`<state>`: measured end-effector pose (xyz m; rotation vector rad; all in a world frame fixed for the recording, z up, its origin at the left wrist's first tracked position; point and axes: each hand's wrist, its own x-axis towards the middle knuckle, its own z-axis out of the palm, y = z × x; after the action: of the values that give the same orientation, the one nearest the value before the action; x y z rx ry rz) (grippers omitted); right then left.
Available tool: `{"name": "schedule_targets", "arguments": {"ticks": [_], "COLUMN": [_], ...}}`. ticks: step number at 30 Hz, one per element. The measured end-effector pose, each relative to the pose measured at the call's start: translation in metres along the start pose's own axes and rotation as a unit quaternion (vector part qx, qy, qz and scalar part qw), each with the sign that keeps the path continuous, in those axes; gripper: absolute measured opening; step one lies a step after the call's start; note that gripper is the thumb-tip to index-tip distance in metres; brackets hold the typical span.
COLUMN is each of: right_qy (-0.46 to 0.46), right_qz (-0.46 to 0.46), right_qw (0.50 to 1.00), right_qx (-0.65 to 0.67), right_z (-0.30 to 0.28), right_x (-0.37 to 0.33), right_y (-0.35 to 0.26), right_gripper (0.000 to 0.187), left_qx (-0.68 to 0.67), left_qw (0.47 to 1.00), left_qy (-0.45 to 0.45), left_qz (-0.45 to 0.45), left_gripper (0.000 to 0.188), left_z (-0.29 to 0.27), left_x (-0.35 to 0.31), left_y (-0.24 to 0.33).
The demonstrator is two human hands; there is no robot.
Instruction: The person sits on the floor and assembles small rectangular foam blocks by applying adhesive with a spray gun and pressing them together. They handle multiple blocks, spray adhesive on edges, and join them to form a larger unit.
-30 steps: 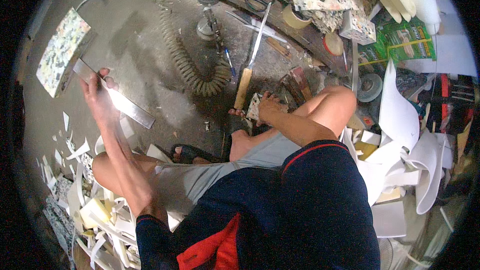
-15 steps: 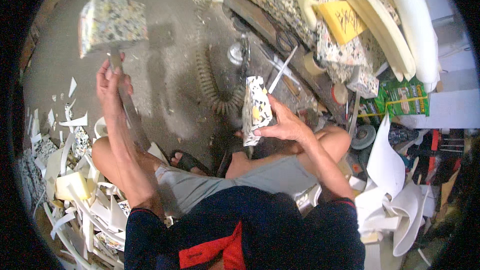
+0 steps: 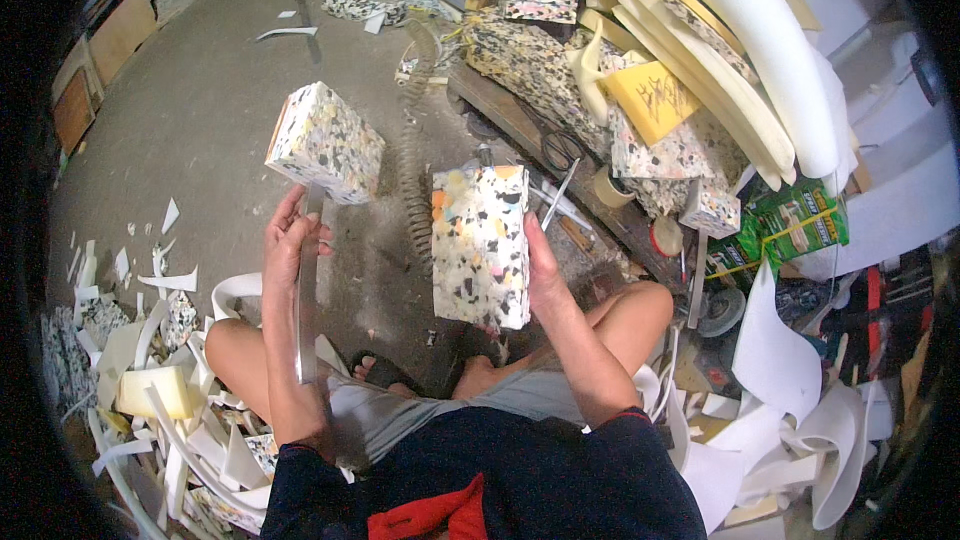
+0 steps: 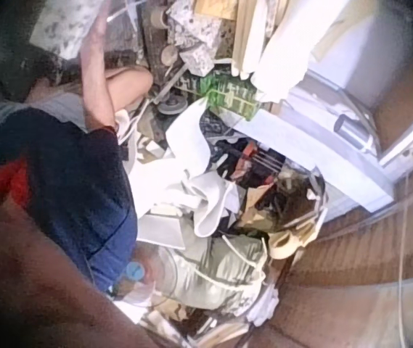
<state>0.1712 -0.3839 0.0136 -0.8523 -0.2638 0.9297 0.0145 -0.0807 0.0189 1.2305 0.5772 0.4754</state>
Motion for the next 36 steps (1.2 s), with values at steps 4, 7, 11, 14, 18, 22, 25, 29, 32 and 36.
{"name": "schedule_targets", "arguments": {"ticks": [4,7,11,14,18,22,25,29,32,36], "right_qy": [-0.065,-0.055,0.068,0.080,0.066,0.049,0.036,0.023,0.014,0.005], "right_qz": [0.017,-0.003,-0.071,-0.178,-0.262,-0.303,-0.299,-0.259,-0.247,-0.238], "right_qw": [0.992,0.992,0.979,0.867,0.742,0.650,0.643,0.666,0.669,0.652], "right_qx": [0.107,0.110,-0.179,-0.459,-0.613,-0.695,-0.705,-0.699,-0.701,-0.719], "right_z": [0.014,0.023,0.037,0.049,0.073,0.098,0.108,0.110,0.108,0.109], "right_x": [0.002,-0.004,-0.009,0.008,0.040,0.061,0.068,0.068,0.068,0.069], "right_y": [0.001,-0.001,-0.013,-0.027,-0.045,-0.056,-0.060,-0.063,-0.063,-0.059], "right_gripper": [0.097,0.097,0.095,0.089,0.085,0.083,0.082,0.082,0.082,0.081], "left_qx": [-0.051,-0.053,-0.029,-0.059,-0.105,-0.108,-0.134,-0.152,-0.161,-0.180], "left_qw": [0.997,0.993,0.992,0.988,0.977,0.969,0.958,0.951,0.946,0.941], "left_qy": [-0.024,-0.071,-0.118,-0.120,-0.165,-0.194,-0.231,-0.244,-0.258,-0.269], "left_qz": [-0.050,-0.078,-0.024,-0.073,-0.090,-0.107,-0.100,-0.114,-0.111,-0.102], "left_gripper": [0.063,0.068,0.077,0.075,0.068,0.065,0.066,0.067,0.068,0.069], "left_z": [0.002,0.002,0.002,0.009,0.026,0.037,0.041,0.045,0.043,0.040], "left_x": [0.002,0.005,0.001,-0.008,-0.023,-0.031,-0.034,-0.038,-0.039,-0.039], "left_y": [-0.005,-0.010,-0.009,-0.002,0.011,0.019,0.021,0.020,0.019,0.018]}}
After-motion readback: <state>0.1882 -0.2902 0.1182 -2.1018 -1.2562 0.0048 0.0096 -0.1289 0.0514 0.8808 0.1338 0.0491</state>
